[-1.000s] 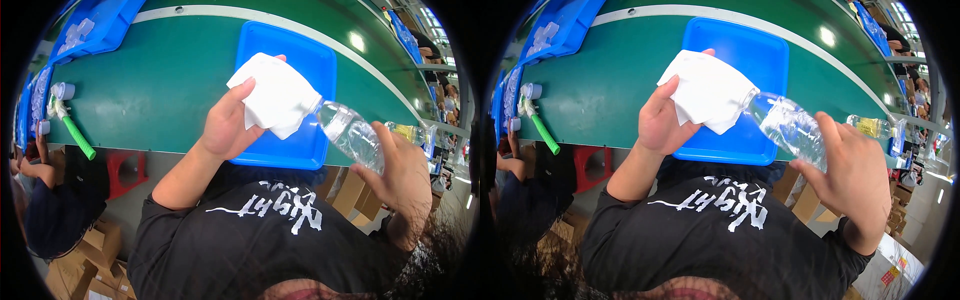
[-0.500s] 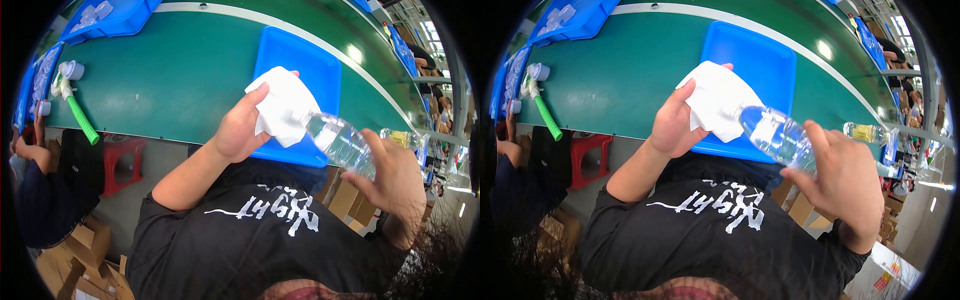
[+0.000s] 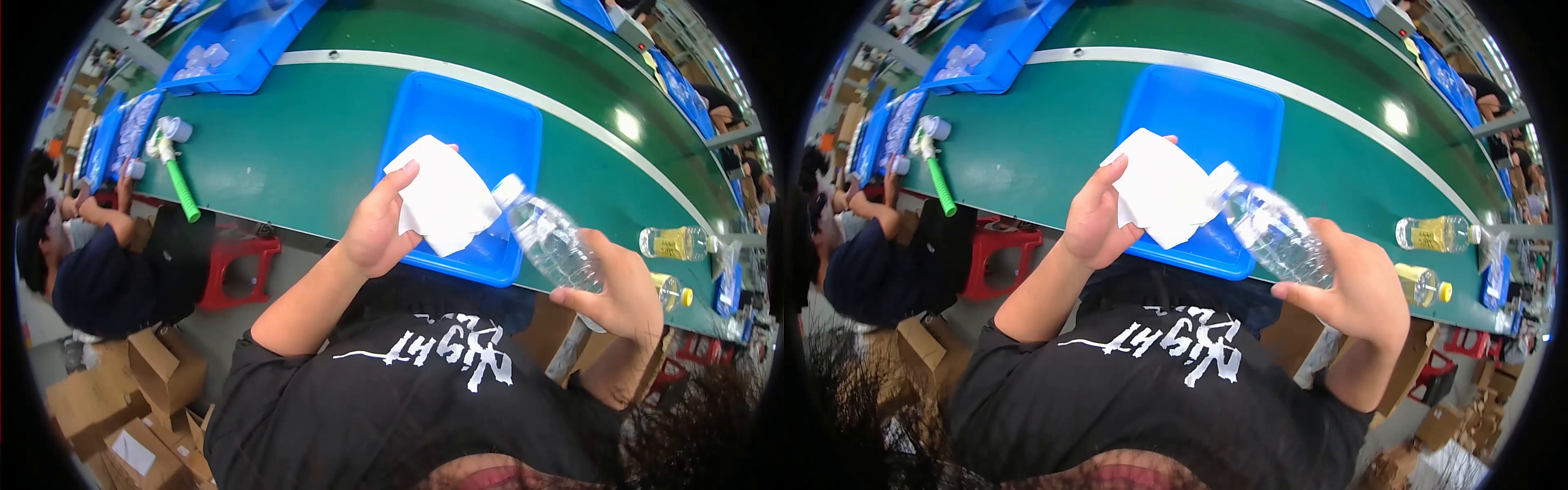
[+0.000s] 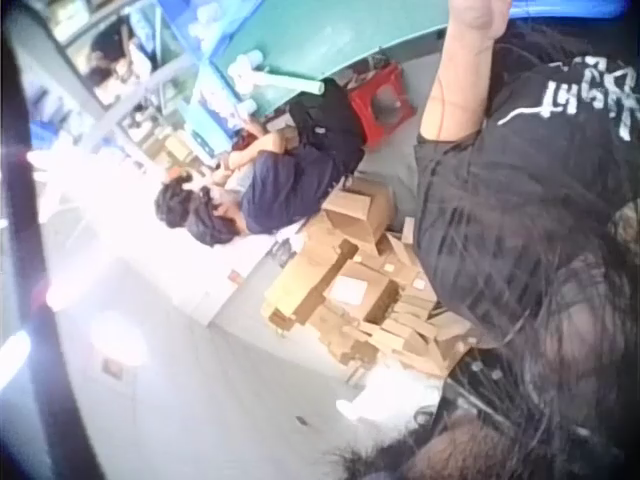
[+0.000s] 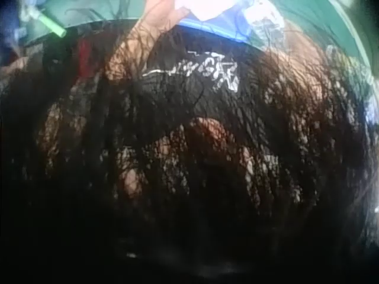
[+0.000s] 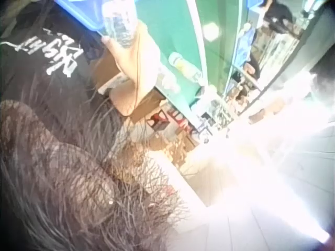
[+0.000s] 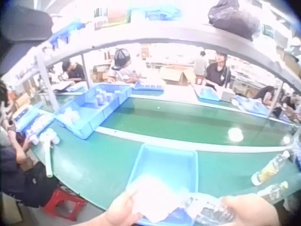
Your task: Cleaning white cylindrical electronic components with a cloth and liquid on an assembly line.
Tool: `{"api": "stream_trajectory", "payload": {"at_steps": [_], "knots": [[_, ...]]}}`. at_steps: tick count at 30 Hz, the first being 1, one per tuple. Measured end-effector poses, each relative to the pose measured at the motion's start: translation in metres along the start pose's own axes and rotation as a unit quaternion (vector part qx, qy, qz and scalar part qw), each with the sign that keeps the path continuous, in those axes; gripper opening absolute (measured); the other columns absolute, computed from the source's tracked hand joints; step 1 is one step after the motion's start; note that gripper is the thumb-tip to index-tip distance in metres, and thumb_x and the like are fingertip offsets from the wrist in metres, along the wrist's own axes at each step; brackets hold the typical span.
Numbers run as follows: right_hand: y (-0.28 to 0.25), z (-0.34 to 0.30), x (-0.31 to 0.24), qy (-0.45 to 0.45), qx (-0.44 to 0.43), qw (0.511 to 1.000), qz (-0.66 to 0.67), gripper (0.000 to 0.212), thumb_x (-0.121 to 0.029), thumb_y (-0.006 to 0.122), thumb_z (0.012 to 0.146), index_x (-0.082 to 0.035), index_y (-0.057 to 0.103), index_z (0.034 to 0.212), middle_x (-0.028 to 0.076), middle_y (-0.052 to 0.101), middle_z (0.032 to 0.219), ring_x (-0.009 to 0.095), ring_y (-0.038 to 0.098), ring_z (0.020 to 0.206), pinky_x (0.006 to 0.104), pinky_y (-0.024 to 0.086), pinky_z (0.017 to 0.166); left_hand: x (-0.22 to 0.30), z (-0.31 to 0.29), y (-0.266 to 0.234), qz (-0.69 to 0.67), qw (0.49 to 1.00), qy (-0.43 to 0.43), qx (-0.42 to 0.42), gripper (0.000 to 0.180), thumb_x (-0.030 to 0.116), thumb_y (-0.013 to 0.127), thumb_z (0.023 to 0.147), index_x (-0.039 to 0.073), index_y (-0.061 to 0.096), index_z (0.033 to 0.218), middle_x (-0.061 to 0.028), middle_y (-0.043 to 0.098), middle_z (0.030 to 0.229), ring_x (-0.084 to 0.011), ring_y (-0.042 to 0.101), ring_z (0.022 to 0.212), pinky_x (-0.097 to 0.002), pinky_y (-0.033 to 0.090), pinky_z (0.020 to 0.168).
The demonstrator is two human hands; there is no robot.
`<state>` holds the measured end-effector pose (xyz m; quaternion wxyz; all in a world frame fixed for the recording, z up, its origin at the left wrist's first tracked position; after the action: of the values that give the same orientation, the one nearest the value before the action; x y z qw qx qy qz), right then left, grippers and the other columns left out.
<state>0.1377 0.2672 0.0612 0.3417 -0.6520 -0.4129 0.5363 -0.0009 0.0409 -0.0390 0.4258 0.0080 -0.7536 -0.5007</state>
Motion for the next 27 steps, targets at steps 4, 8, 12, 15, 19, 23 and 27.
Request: {"api": "stream_trajectory", "payload": {"at_steps": [4,8,12,15,19,23,27], "knots": [[0.028,-0.002,0.058,0.056,0.246,0.927,0.279,0.064,-0.030,0.079,0.076,0.001,0.050,0.125,0.013,0.064,0.103,0.021,0.061,0.093,0.0338,0.047,0.083,-0.006,-0.003,0.010,0.035,0.999,0.014,0.039,0.056,0.034,0.038,0.098,0.002,0.034,0.144,-0.0140,0.051,0.136,-0.0292,0.051,0.126,-0.0446,0.044,0.101],[0.072,0.018,0.115,0.108,0.406,0.852,0.313,0.070,-0.031,0.077,0.082,-0.001,0.042,0.134,0.012,0.058,0.116,0.022,0.058,0.104,0.0348,0.045,0.092,-0.017,-0.001,0.028,0.040,0.997,0.021,0.060,0.056,0.031,0.040,0.097,0.002,0.035,0.144,-0.0144,0.050,0.138,-0.0288,0.052,0.126,-0.0445,0.045,0.101],[0.083,0.020,0.132,0.098,0.400,0.834,0.367,0.077,-0.033,0.078,0.080,-0.002,0.037,0.138,0.016,0.056,0.121,0.024,0.057,0.110,0.0353,0.042,0.097,-0.026,0.002,0.043,0.042,0.999,0.006,0.034,0.057,0.031,0.043,0.096,0.002,0.034,0.144,-0.0150,0.050,0.138,-0.0301,0.051,0.127,-0.0451,0.044,0.102],[0.069,0.005,0.105,0.148,0.355,0.897,0.220,0.067,-0.026,0.076,0.082,-0.001,0.042,0.134,0.017,0.057,0.121,0.025,0.058,0.107,0.0370,0.044,0.096,-0.026,-0.001,0.052,0.033,0.999,0.008,0.020,0.058,0.030,0.044,0.095,0.002,0.033,0.145,-0.0167,0.049,0.138,-0.0315,0.049,0.129,-0.0455,0.042,0.104],[0.067,-0.058,0.095,0.177,0.406,0.866,0.233,0.031,-0.013,0.072,0.083,0.002,0.061,0.108,0.015,0.061,0.109,0.022,0.061,0.097,0.0321,0.049,0.084,-0.030,0.001,0.068,0.020,0.999,0.011,-0.023,0.059,0.029,0.048,0.095,-0.002,0.032,0.142,-0.0242,0.043,0.142,-0.0361,0.046,0.131,-0.0473,0.038,0.108],[0.114,-0.019,0.058,-0.106,0.189,0.744,0.632,0.104,-0.064,0.078,0.067,0.002,0.040,0.138,0.012,0.047,0.134,0.028,0.048,0.124,0.0400,0.037,0.104,-0.043,-0.001,0.091,-0.042,0.992,-0.064,-0.095,0.059,0.030,0.052,0.094,-0.001,0.036,0.141,-0.0208,0.047,0.141,-0.0330,0.048,0.129,-0.0448,0.038,0.108],[0.140,0.011,0.001,-0.053,0.131,0.529,0.837,0.099,-0.070,0.061,0.079,-0.008,0.025,0.148,0.010,0.033,0.150,0.028,0.033,0.138,0.0455,0.030,0.113,-0.055,0.001,0.084,-0.014,0.983,-0.077,-0.166,0.046,0.023,0.046,0.099,0.003,0.041,0.140,-0.0101,0.051,0.135,-0.0218,0.049,0.126,-0.0349,0.037,0.107]]}}
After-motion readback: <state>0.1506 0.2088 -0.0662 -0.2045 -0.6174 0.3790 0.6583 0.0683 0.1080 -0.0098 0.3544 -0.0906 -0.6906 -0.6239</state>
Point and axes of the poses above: each hand's wrist, its own z-axis towards the middle knuckle, its own y-axis out of the palm, x = y × z, the point moved 3 cm from there along z, towards the middle knuckle
